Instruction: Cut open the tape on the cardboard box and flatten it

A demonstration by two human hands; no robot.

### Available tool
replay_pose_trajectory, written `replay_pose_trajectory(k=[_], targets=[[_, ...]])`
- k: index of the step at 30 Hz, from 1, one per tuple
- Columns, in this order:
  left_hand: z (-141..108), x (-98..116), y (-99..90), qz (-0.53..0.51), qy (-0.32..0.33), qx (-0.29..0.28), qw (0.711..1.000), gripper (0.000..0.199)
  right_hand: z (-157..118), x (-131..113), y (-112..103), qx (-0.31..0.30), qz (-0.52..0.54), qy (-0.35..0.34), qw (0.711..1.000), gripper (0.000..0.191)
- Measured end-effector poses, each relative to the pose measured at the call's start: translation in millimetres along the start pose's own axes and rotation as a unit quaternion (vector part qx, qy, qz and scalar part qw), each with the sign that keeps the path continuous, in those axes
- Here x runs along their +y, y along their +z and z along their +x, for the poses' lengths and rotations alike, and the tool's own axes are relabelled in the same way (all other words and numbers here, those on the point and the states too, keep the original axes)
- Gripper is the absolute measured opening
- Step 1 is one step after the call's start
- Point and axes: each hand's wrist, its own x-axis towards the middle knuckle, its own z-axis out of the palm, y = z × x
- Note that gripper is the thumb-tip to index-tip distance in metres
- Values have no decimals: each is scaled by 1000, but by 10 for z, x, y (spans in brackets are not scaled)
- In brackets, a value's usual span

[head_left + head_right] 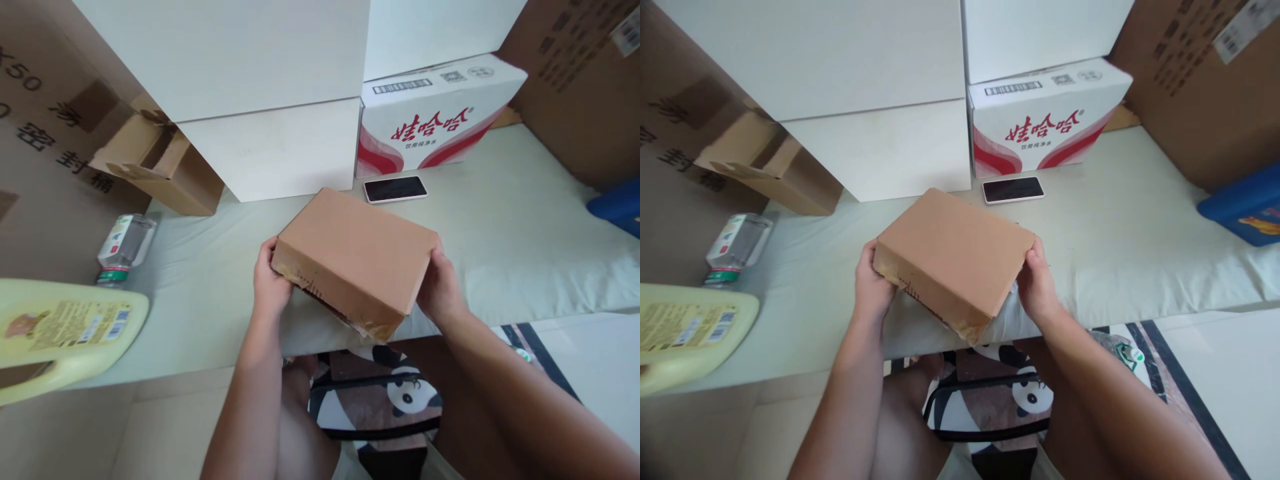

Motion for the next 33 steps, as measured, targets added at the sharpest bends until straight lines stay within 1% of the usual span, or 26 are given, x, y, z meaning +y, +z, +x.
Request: replay_pose_trajectory(k=[6, 9, 12, 15, 18, 21, 24, 30, 33], targets=[[2, 31, -41, 27, -21, 12, 999, 46, 12, 24, -59, -15, -46, -6, 999, 40], [-4, 47, -56, 49, -11, 6, 999, 40, 32, 27, -79, -9, -32, -14, 999, 38], [-12, 42, -61, 33, 13, -23, 999, 28, 49, 23, -83, -1, -26, -13, 1000, 34], [-20, 18, -73, 9, 23, -61, 998, 21, 56, 14, -79, 13, -52, -15, 998, 35], [-21, -12, -106, 16, 17, -66, 998, 18, 54, 9, -78, 27, -58, -9, 998, 35], [-14, -23, -143, 49, 17, -68, 996, 14, 50, 16, -84, 20, -54, -5, 998, 34], [-7, 4, -150, 56, 24, -54, 997, 15, 51, 25, -88, 14, -60, -2, 998, 33], [-1, 61, -114, 2, 12, -4, 1000, 22, 54, 11, -86, 8, -42, -1, 999, 30], [11, 45, -111, -26, 16, 14, 999, 27, 59, 27, -102, -4, -51, -2, 999, 35]])
